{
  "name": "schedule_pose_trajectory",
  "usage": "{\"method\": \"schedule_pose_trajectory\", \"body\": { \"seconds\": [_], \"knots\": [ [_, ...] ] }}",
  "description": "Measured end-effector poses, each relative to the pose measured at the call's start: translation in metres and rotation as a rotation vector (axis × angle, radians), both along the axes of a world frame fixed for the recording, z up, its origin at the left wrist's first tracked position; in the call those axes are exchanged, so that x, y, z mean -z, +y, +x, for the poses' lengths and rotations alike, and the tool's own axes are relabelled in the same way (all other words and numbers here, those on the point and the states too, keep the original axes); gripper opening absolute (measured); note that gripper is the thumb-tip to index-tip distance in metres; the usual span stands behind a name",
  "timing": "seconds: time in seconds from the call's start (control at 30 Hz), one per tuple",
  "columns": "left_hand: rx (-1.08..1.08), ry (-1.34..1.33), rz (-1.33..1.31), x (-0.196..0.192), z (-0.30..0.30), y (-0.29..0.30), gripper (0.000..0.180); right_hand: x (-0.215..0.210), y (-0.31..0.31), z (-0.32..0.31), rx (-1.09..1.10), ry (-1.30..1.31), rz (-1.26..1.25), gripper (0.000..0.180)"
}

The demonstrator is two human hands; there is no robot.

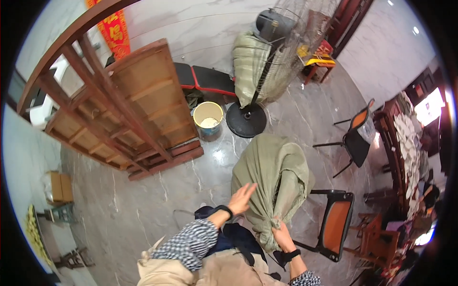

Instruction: Moving large material bags and then organizing a large quantity of white slippers on a communal work table in a factory.

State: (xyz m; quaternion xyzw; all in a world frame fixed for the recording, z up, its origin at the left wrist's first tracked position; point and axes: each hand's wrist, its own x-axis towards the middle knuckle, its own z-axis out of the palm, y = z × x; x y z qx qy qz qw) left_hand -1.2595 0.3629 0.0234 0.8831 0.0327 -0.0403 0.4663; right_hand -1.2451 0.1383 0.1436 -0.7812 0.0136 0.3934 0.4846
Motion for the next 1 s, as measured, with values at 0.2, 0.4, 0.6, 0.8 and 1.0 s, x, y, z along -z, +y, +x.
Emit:
{"method": "schedule_pose_trajectory", "body": {
  "seconds": [0.2,0.4,0.6,0.8,1.0],
  "knots": [
    [0.534,-0.113,0.57,0.026,0.067,0.015,0.06,-0.021,0.061,-0.016,-0.026,-0.048,-0.237,0.041],
    [0.317,0.077,0.29,0.029,0.013,0.14,0.014,0.029,0.128,-0.012,0.168,-0.401,-0.287,0.033],
    [0.109,0.319,0.01,-0.004,-0.107,0.185,0.022,0.001,0.188,-0.065,0.139,-0.327,-0.32,0.034],
    [0.1,0.345,0.057,-0.065,-0.162,0.258,0.024,-0.067,0.233,-0.102,-0.113,-0.223,-0.077,0.051],
    [0.032,0.28,0.1,-0.077,-0.126,0.274,0.017,-0.057,0.247,-0.123,-0.068,-0.105,0.083,0.05]
  ]
}}
